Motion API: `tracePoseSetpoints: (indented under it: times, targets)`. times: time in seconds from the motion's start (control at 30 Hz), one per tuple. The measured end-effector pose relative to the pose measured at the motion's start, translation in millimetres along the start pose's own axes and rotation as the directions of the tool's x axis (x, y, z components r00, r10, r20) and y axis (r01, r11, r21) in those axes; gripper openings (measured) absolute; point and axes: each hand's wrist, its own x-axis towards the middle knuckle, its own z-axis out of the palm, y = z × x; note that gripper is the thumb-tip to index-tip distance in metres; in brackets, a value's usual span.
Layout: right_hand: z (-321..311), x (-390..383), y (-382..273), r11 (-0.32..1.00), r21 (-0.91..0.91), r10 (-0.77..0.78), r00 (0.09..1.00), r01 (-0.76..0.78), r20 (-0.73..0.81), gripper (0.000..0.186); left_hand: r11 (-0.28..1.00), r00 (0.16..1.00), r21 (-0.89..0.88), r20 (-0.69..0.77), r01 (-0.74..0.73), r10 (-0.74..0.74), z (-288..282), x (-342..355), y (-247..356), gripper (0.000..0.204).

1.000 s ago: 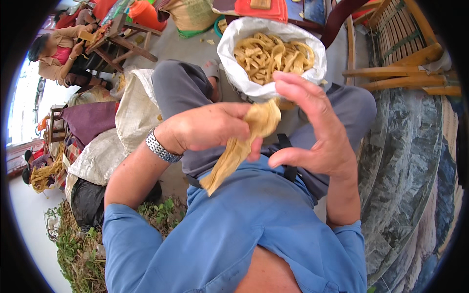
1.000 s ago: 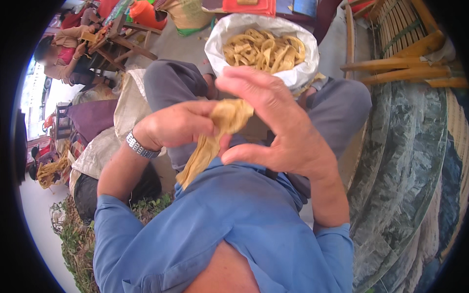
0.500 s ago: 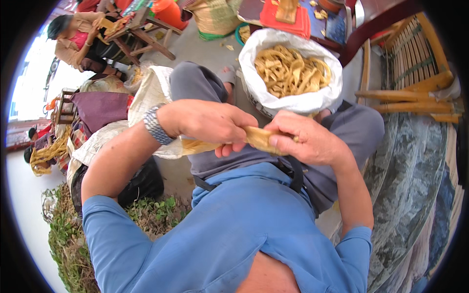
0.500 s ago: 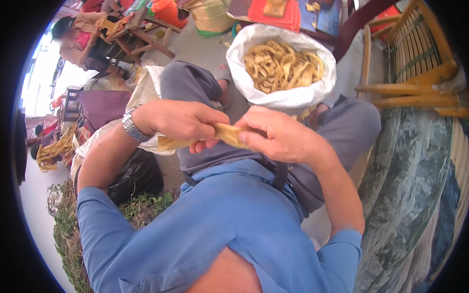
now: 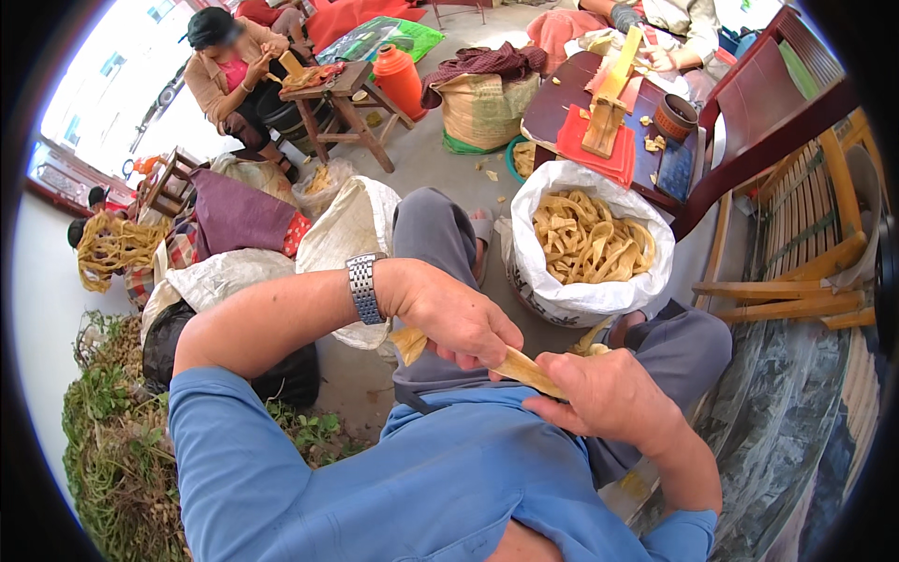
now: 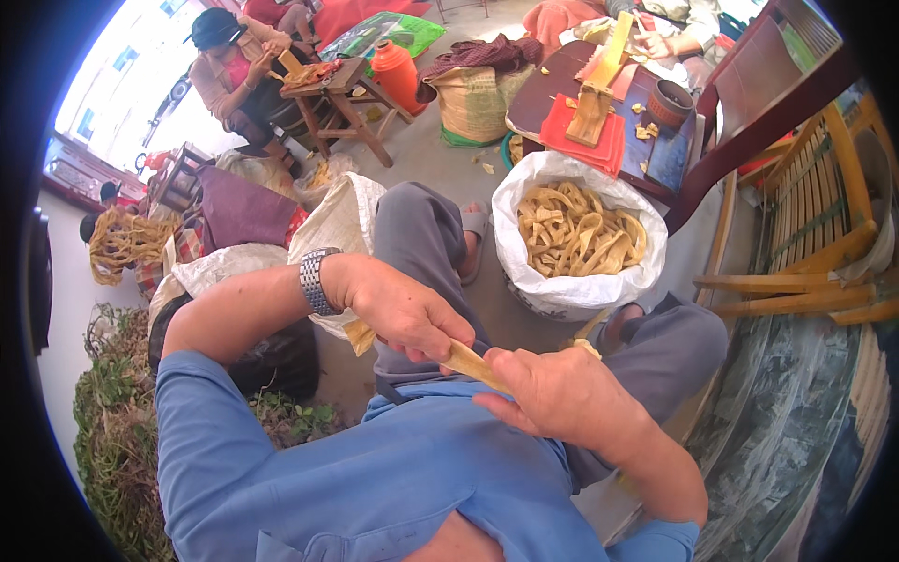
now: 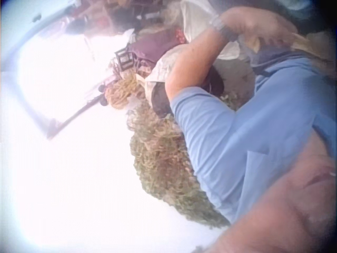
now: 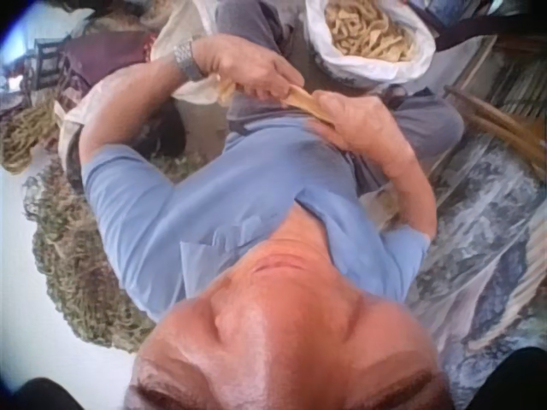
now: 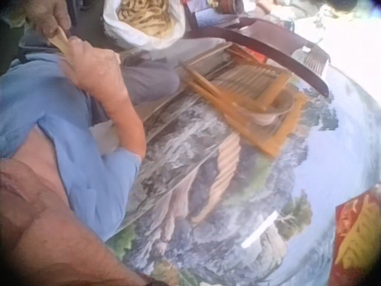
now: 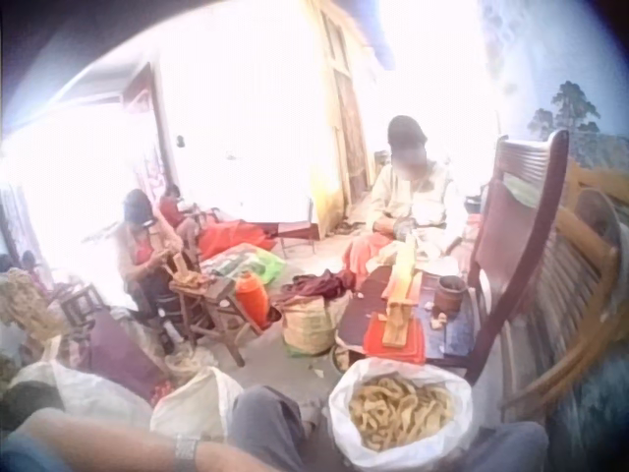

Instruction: The person takes long, flat strips of material from a bag and ties them into decorative knots by hand and using a wooden guide.

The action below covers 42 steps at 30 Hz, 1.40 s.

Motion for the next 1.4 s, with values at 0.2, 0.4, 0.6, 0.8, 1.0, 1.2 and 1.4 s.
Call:
tracePoseSetpoints:
  times: [0.2,0.4,0.6,0.8,1.0,1.2,1.4]
  targets:
    - [2.4,-0.7,2.1,0.993,-0.114,-0.038,0.995,0.027,-0.092,0.028,0.998,0.998,-0.019,-0.003,-0.064,0.064,-1.6,0.1,-2.7,0.035]
    - [0.0,3.6,12.6,0.963,0.193,0.195,0.981,-0.191,-0.002,0.025,0.998,0.977,-0.035,-0.209,-0.050,0.041,-3.4,-9.8,6.4,0.053]
    - [-2.3,21.0,13.3,0.457,0.587,0.385,0.744,-0.668,0.546,0.024,0.869,0.853,0.244,-0.204,-0.430,0.480,-6.5,29.0,-0.5,0.039]
    - [-5.2,0.5,16.4,0.562,0.568,0.300,0.788,-0.601,0.537,0.034,0.976,0.974,0.124,-0.114,-0.181,0.195,0.0,4.4,19.7,0.036]
    - [-10.1,-2.7,17.0,0.389,0.628,0.357,0.739,-0.674,0.571,0.031,0.922,0.907,0.278,-0.246,-0.271,0.341,0.3,-8.5,-8.6,0.035]
    - [2.6,-10.1,21.5,0.069,0.803,0.422,0.747,-0.592,0.514,0.028,0.885,0.746,0.328,-0.483,-0.331,0.458,4.2,-16.2,-16.3,0.035]
    - [22.4,-30.0,36.3,-0.102,0.893,0.518,0.742,-0.439,0.425,0.036,0.821,0.690,-0.175,-0.650,-0.544,0.318,12.3,-9.1,-10.6,0.036]
